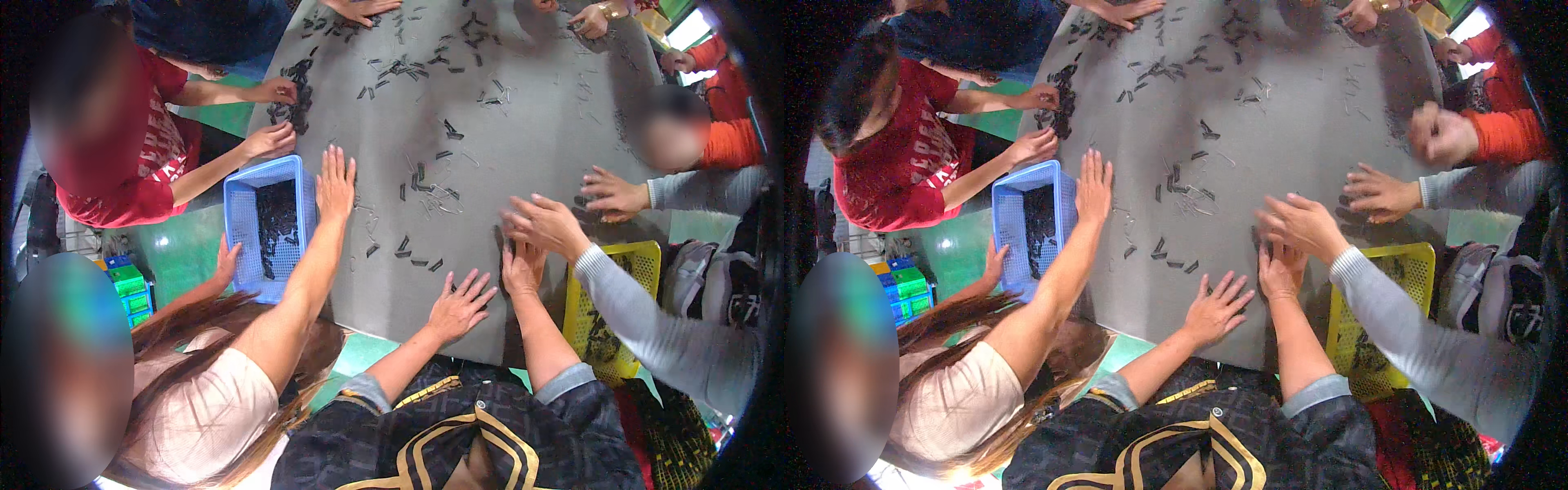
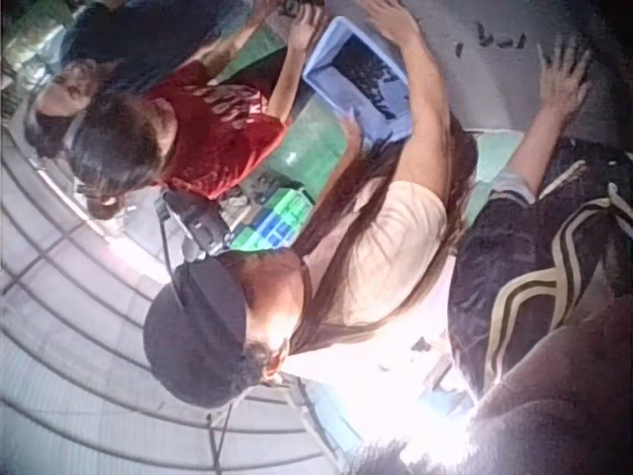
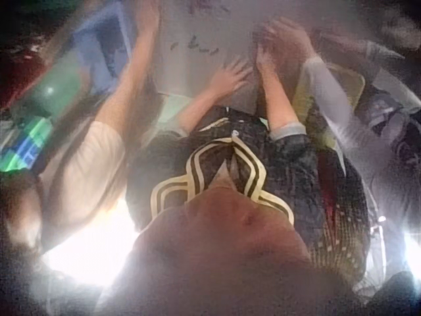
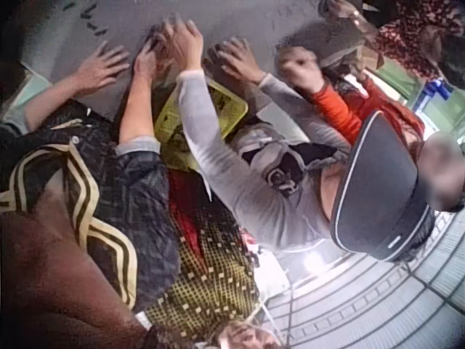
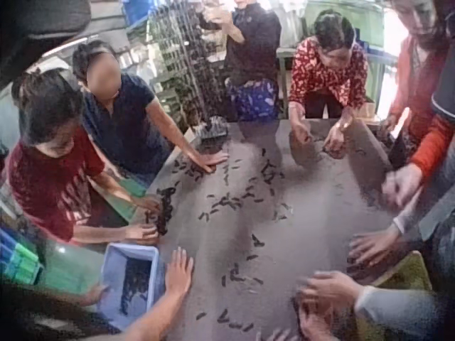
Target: The person sorts small black plastic pieces on a table with several coworkers, placing them into blue and yellow baskets. The person also moves the baskets and walks to another table to place the sorted parts.
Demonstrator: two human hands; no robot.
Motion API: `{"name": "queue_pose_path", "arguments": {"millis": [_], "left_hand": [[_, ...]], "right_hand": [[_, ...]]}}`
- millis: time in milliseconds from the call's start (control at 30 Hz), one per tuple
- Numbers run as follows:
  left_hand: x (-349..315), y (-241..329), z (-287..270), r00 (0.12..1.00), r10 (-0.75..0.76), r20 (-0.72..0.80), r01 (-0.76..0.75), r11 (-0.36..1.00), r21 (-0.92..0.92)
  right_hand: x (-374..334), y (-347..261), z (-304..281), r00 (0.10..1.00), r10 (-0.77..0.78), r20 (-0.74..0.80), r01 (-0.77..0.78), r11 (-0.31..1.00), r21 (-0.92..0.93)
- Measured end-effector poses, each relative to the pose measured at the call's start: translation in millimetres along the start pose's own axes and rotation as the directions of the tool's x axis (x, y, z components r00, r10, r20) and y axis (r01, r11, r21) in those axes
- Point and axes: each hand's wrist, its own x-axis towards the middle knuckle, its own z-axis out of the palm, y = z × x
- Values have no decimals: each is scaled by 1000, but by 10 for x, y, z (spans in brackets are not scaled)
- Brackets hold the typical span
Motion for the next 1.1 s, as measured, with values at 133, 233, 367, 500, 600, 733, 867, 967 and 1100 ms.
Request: {"name": "queue_pose_path", "arguments": {"millis": [133, 233, 367, 500, 600, 733, 867, 967, 1100], "left_hand": [[210, -196, 138, 992, -104, -77, 116, 980, 165], [146, -560, -67, 937, -286, -200, 339, 881, 329], [94, -827, -256, 902, -298, -312, 392, 869, 302], [680, -765, -446, 862, -369, -347, 408, 912, 46], [821, -731, -311, 882, -390, -263, 418, 907, 55], [619, -448, -230, 964, -228, -134, 211, 969, -130], [895, -722, -399, 890, -357, -284, 341, 934, -103], [791, -898, -379, 908, -334, -252, 345, 939, -3], [433, -579, -306, 919, -285, -274, 299, 954, 11]], "right_hand": [[27, 115, 88, 994, -5, -107, -4, 996, -89], [67, 130, 136, 954, 175, -242, -176, 984, 18], [39, 51, 48, 964, 22, -266, -35, 998, -44], [-4, 23, -24, 975, -57, -214, 45, 997, -62], [-7, 27, 4, 981, -66, -184, 54, 996, -68], [18, -20, -24, 991, -12, -132, 5, 999, -50], [49, 7, 101, 993, 12, -119, -18, 999, -47], [62, -123, -87, 980, -98, -170, 72, 985, -156], [-22, 106, 131, 997, -77, -12, 78, 996, 37]]}}
